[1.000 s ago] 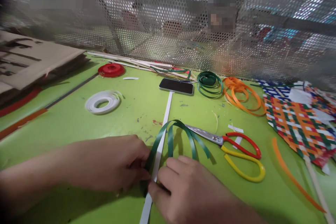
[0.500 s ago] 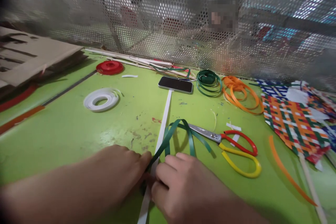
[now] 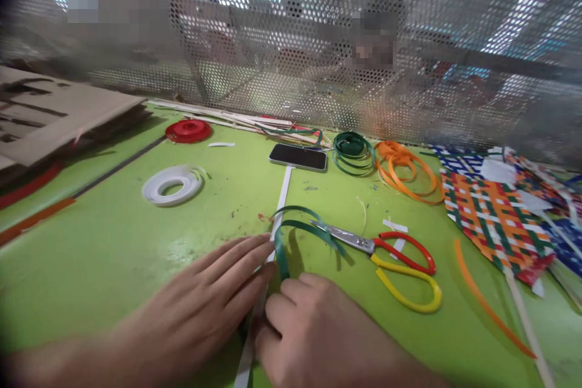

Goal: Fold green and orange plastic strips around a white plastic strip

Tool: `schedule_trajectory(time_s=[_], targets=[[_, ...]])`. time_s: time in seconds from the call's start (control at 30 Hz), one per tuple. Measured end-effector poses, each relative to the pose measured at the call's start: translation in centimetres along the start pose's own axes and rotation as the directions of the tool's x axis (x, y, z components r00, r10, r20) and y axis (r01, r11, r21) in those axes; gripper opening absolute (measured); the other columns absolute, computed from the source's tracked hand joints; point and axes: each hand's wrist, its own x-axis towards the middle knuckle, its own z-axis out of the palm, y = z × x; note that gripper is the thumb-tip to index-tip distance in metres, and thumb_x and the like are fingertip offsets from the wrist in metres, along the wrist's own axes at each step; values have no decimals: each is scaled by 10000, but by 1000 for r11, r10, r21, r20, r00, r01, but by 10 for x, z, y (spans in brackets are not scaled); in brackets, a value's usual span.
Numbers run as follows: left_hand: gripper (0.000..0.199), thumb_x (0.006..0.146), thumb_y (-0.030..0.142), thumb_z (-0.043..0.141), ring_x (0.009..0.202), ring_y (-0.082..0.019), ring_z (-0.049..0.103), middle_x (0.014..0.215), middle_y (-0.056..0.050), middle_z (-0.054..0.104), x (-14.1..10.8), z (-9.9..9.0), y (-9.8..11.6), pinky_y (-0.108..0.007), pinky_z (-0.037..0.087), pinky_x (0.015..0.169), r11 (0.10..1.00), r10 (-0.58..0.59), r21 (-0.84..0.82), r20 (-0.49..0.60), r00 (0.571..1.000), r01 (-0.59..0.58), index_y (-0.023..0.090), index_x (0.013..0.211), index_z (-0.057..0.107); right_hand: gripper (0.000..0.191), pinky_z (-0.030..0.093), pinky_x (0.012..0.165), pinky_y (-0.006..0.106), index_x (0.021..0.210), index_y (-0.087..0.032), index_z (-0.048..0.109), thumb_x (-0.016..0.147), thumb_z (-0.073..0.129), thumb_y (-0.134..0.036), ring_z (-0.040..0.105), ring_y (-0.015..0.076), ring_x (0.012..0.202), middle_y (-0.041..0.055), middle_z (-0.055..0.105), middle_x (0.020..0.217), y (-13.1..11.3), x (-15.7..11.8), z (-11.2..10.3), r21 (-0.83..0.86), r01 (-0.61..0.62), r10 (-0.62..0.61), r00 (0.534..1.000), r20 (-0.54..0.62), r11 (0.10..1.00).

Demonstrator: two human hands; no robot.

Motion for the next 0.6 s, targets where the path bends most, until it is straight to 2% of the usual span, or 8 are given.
schedule_trajectory(time_s=[0.07,0.13,0.2,0.27,0.37,0.5,0.6], targets=[[468,991,198,450,1457,-383,502,1555,-240,542,-3,6,-3,-520,448,1199,989,-37,-140,14,999,39,40,1406,596,204,218,571,372,780,-201,632,977,636,-147,412,195,653,0,548,685,0,0,2,-6,-20,19,998,-57,1000],[578,933,200,510,1521,-366,420,1619,-225,469,-3,9,-6,-508,398,1245,965,-79,-241,104,991,102,47,1490,533,185,210,549,374,786,-199,652,958,634,-134,401,193,626,-3,543,669,-1,1,4,10,-39,40,996,-82,999],[673,884,196,543,1560,-350,343,1660,-207,404,-4,7,-9,-499,359,1270,945,-62,-309,161,985,110,55,1540,491,182,215,537,375,772,-203,653,938,640,-129,394,192,610,-6,532,652,-1,1,6,20,-46,47,995,-90,999],[687,895,205,541,1576,-327,299,1677,-193,358,-6,1,-13,-478,323,1288,927,-31,-364,167,985,91,55,1562,471,182,209,535,376,761,-209,649,922,651,-124,387,191,603,-11,508,634,-1,0,8,8,-46,46,994,-100,999],[630,963,234,505,1570,-294,319,1668,-174,356,-9,-7,-19,-448,326,1287,896,5,-441,142,990,59,75,1572,472,198,191,546,378,747,-213,630,924,647,-125,379,188,603,-14,479,626,0,-2,10,-5,-47,46,993,-113,999],[596,1057,330,458,1550,-324,360,1663,-180,370,-12,-5,-22,-483,345,1275,910,-23,-405,164,986,89,85,1599,436,267,176,567,380,727,-216,604,991,640,-184,383,182,617,-15,479,639,0,-2,9,15,-59,60,993,-104,998],[608,1079,372,464,1551,-341,362,1659,-195,396,-17,3,-19,-487,306,1292,939,-66,-328,118,991,102,72,1605,413,287,158,570,385,733,-217,619,1019,649,-230,381,180,619,-18,480,644,1,-2,7,49,-77,81,992,-98,996]])
